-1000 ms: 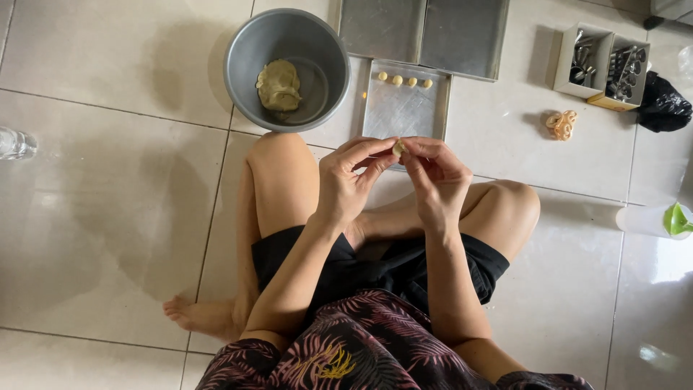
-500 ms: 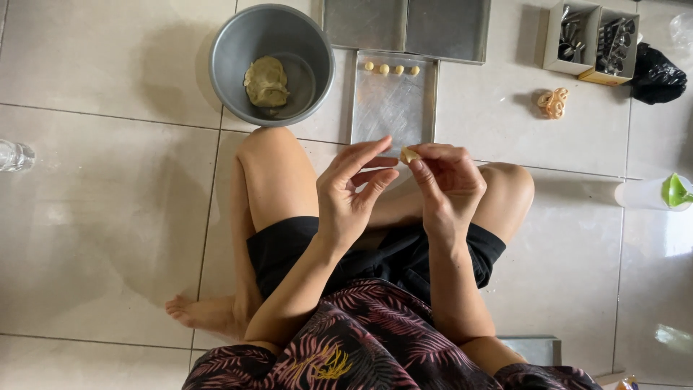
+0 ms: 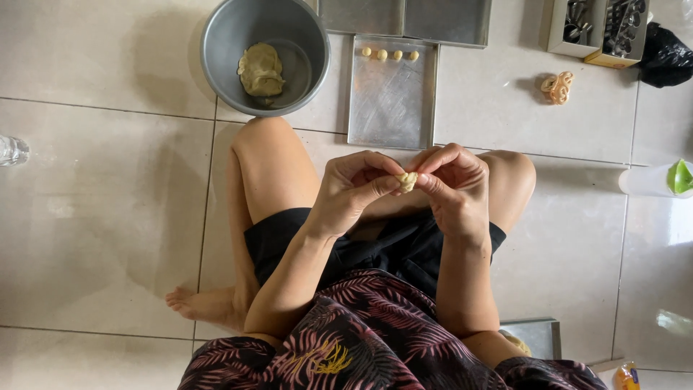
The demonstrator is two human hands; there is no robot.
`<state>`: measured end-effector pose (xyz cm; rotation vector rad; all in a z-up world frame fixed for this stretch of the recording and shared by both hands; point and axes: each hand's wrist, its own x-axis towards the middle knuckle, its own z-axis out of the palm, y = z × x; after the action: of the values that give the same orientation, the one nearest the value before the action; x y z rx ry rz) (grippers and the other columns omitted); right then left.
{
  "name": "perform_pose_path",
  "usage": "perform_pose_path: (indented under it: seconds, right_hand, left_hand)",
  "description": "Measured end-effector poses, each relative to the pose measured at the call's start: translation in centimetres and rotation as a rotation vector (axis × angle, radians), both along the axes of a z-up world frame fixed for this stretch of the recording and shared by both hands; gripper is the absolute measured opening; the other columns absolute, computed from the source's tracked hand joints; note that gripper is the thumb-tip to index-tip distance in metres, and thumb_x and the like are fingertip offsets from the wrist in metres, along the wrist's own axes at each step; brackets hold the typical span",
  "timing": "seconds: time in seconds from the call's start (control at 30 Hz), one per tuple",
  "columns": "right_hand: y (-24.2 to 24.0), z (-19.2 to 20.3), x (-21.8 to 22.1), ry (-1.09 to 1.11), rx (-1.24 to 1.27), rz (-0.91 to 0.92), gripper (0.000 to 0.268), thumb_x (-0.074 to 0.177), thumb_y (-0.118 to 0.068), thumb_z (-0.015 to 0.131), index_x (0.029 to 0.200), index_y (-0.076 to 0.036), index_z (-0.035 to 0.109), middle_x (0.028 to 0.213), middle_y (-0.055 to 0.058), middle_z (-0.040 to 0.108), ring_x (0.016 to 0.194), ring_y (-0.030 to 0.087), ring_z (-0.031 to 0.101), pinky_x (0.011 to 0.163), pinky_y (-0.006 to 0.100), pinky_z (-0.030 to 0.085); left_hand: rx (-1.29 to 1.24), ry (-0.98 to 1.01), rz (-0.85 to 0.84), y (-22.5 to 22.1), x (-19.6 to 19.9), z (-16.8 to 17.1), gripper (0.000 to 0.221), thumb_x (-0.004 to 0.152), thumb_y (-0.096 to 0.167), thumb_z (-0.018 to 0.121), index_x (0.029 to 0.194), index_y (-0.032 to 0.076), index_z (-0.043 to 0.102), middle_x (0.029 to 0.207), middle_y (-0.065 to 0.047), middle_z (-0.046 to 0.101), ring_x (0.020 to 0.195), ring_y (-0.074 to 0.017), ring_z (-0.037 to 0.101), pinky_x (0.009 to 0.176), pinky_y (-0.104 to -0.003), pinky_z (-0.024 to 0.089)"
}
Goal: Shaping small dough balls from a larger mass and arranging them on a baking sheet.
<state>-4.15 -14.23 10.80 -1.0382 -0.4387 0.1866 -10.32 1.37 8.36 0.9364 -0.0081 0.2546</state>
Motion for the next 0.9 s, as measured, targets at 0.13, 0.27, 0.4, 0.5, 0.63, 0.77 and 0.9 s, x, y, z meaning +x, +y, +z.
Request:
perform_pose_path:
  seconds: [0.13, 0.27, 0.4, 0.5, 0.63, 0.77, 0.9]
  right_hand:
    - [-0.2, 0.7, -0.4, -0.134, -0.244, -0.154, 0.011, 0.094, 0.006, 0.084, 0.101, 0.013, 0.078, 0.112, 0.027, 0.07, 0.098, 0.02, 0.07, 0.085, 0.032, 0.062]
    - [0.1, 1.0, -0.3, -0.238, -0.298, -0.124, 0.033, 0.083, 0.006, 0.095, 0.11, 0.017, 0.08, 0.107, 0.03, 0.073, 0.098, 0.026, 0.073, 0.09, 0.037, 0.063]
    - [-0.4, -0.5, -0.1, -0.12, -0.289, -0.102, 0.024, 0.086, 0.012, 0.091, 0.106, 0.017, 0.078, 0.098, 0.03, 0.075, 0.093, 0.027, 0.075, 0.087, 0.037, 0.064]
    - [-0.1, -0.6, -0.3, -0.018, -0.238, -0.158, 0.025, 0.09, 0.008, 0.089, 0.108, 0.016, 0.073, 0.091, 0.026, 0.075, 0.081, 0.022, 0.075, 0.075, 0.031, 0.066]
    - [0.8, 0.6, -0.1, -0.263, -0.32, -0.234, 0.021, 0.092, 0.005, 0.091, 0.108, 0.012, 0.08, 0.106, 0.025, 0.072, 0.087, 0.02, 0.073, 0.08, 0.034, 0.066]
    - [0.5, 0.1, -0.1, -0.428, -0.38, -0.282, 0.019, 0.089, 0.013, 0.091, 0.106, 0.014, 0.084, 0.095, 0.026, 0.072, 0.08, 0.026, 0.075, 0.075, 0.036, 0.066]
    - [-0.3, -0.2, 0.2, -0.318, -0.333, -0.244, 0.006, 0.095, 0.013, 0.085, 0.1, 0.013, 0.082, 0.088, 0.025, 0.074, 0.075, 0.024, 0.073, 0.072, 0.034, 0.064]
  left_hand:
    - [0.075, 0.052, 0.086, 0.1, 0.3, 0.4, 0.018, 0.091, -0.005, 0.089, 0.106, -0.006, 0.079, 0.092, -0.013, 0.077, 0.081, -0.0148, 0.08, 0.077, -0.031, 0.071]
    - [0.143, 0.07, 0.122, 0.5, 0.3, 1.3, 0.035, 0.093, -0.001, 0.09, 0.123, 0.0, 0.072, 0.095, -0.009, 0.074, 0.083, -0.0129, 0.077, 0.08, -0.029, 0.069]
    - [0.319, 0.052, 0.189, 0.4, 0.2, 1.7, 0.045, 0.095, 0.003, 0.091, 0.137, 0.007, 0.076, 0.099, -0.005, 0.068, 0.089, -0.0119, 0.074, 0.082, -0.031, 0.068]
    - [0.366, 0.027, 0.184, 0.5, 0.2, 2.6, 0.025, 0.096, 0.006, 0.09, 0.12, 0.007, 0.084, 0.103, -0.005, 0.073, 0.094, -0.0108, 0.077, 0.085, -0.026, 0.068]
    - [0.314, 0.093, 0.22, 0.5, 0.3, 1.9, 0.016, 0.097, 0.004, 0.088, 0.113, 0.001, 0.084, 0.096, -0.012, 0.078, 0.088, -0.014, 0.079, 0.082, -0.029, 0.07]
    - [0.251, 0.168, 0.175, 0.5, -0.3, 1.8, 0.016, 0.097, 0.004, 0.088, 0.111, -0.003, 0.082, 0.088, -0.016, 0.08, 0.081, -0.0153, 0.081, 0.078, -0.03, 0.072]
    - [0.192, 0.188, 0.106, 0.2, -0.6, 3.8, 0.015, 0.098, 0.004, 0.086, 0.11, -0.004, 0.082, 0.088, -0.017, 0.081, 0.082, -0.0176, 0.082, 0.08, -0.032, 0.073]
